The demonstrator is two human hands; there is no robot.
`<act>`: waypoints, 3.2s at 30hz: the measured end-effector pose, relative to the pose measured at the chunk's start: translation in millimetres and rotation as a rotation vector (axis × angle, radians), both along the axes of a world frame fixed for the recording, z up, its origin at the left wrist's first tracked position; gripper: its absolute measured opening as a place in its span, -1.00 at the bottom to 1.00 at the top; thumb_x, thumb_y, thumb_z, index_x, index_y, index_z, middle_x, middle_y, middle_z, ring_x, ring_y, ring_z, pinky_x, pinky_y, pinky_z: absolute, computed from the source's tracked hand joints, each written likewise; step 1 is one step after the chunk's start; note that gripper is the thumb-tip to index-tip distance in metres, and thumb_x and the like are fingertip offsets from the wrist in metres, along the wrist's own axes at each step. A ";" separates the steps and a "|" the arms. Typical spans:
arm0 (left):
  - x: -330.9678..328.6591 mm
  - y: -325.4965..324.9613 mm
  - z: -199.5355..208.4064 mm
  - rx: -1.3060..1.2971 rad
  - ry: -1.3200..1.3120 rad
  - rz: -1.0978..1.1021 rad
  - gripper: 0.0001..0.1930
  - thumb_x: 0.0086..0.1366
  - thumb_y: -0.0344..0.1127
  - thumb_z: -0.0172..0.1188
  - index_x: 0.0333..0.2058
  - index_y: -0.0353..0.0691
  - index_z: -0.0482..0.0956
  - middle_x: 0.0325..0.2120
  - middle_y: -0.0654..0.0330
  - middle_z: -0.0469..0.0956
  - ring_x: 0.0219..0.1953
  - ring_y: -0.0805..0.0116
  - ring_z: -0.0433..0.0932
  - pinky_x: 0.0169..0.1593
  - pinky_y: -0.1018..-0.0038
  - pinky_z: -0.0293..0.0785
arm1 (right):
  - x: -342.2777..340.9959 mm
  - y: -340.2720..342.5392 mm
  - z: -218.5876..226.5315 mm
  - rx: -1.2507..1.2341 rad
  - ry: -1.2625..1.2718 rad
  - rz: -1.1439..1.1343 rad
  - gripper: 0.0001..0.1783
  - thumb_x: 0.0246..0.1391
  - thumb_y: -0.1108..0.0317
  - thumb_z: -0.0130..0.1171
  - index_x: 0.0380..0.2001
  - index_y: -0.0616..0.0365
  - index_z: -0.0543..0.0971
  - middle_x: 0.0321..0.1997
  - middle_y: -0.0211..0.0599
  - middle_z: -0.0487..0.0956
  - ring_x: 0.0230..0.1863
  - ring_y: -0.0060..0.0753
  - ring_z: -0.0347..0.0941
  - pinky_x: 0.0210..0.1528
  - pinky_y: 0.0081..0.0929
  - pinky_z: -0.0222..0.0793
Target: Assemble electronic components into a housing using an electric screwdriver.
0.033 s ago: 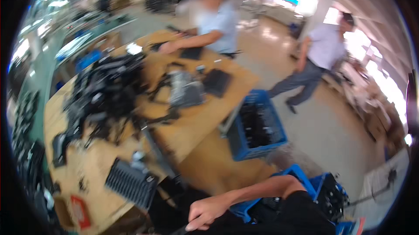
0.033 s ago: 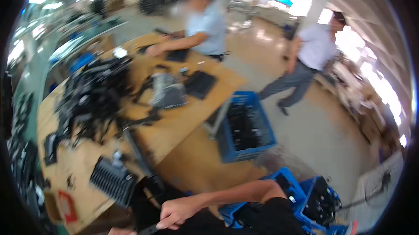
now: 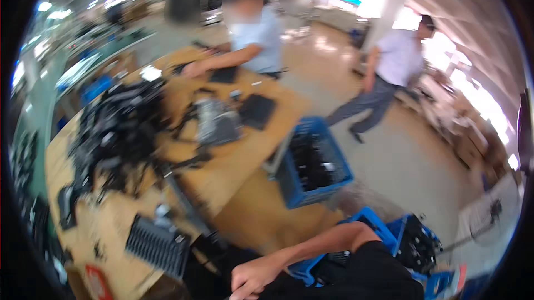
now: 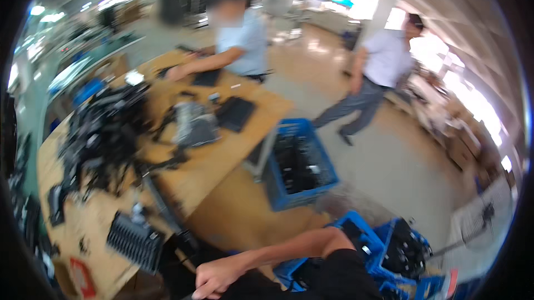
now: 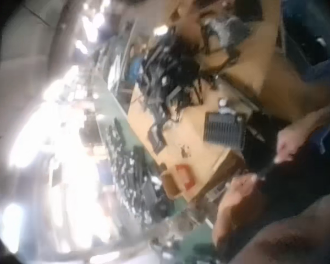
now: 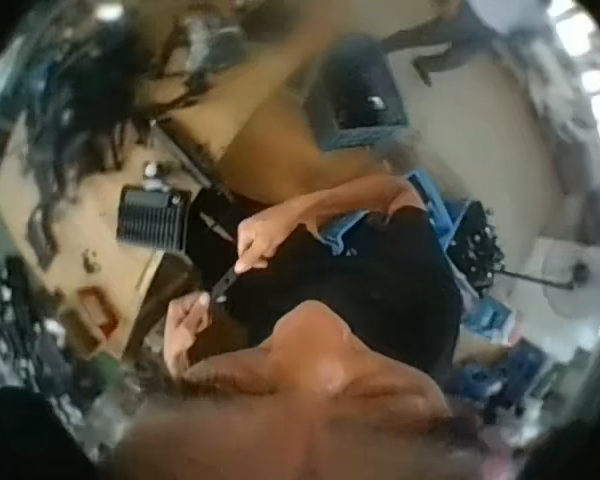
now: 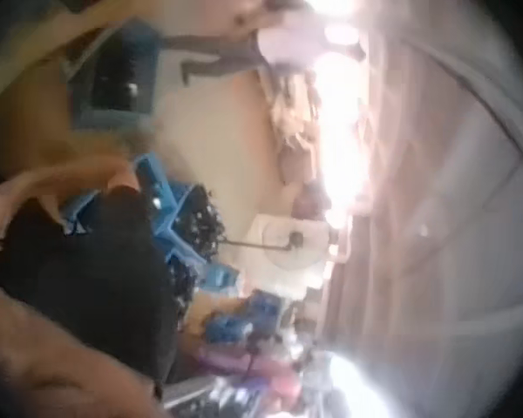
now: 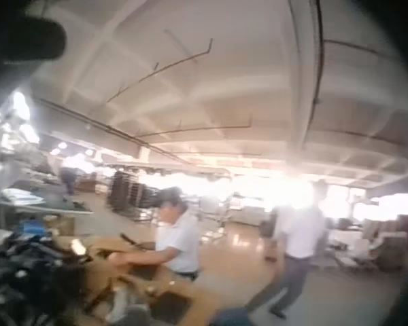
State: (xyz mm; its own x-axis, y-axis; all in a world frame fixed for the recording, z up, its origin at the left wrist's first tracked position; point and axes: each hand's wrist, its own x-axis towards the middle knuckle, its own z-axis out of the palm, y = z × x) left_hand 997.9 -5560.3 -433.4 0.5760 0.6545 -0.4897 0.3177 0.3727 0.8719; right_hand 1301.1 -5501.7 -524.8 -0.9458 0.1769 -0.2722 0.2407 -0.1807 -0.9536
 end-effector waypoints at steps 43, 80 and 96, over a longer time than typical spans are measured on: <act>-35.7 184.0 -117.5 0.992 0.515 0.778 -0.81 0.34 -0.33 0.34 -0.20 -0.35 0.77 -0.35 0.02 0.70 -0.30 0.14 0.63 -0.15 0.31 0.49 | -122.3 14.2 -37.6 1.447 0.046 -0.893 -0.60 -0.10 0.51 0.44 -0.09 0.09 0.73 -0.15 -0.46 0.61 -0.04 -0.32 0.48 0.20 -0.12 0.31; 15.9 122.5 -124.4 1.224 0.756 0.262 -0.15 0.30 0.21 0.34 0.42 -0.15 0.36 0.51 -0.21 0.05 0.56 -0.25 -0.03 0.53 0.00 0.05 | 27.8 60.0 -51.3 -0.277 0.490 -1.281 -0.20 0.35 0.16 0.19 0.51 0.26 0.18 -0.14 -0.22 0.54 -0.18 -0.36 0.57 -0.15 -0.34 0.58; -123.0 132.8 -125.0 1.117 1.163 0.801 -0.81 0.34 -0.45 0.26 -0.11 -0.34 0.72 -0.15 -0.04 0.63 -0.05 -0.05 0.60 0.05 0.15 0.53 | -10.8 -16.2 -45.4 -0.222 0.121 -1.316 -0.28 0.23 0.36 0.26 0.37 0.23 0.21 -0.42 -0.28 0.48 -0.68 -0.63 0.38 -0.81 -0.71 0.10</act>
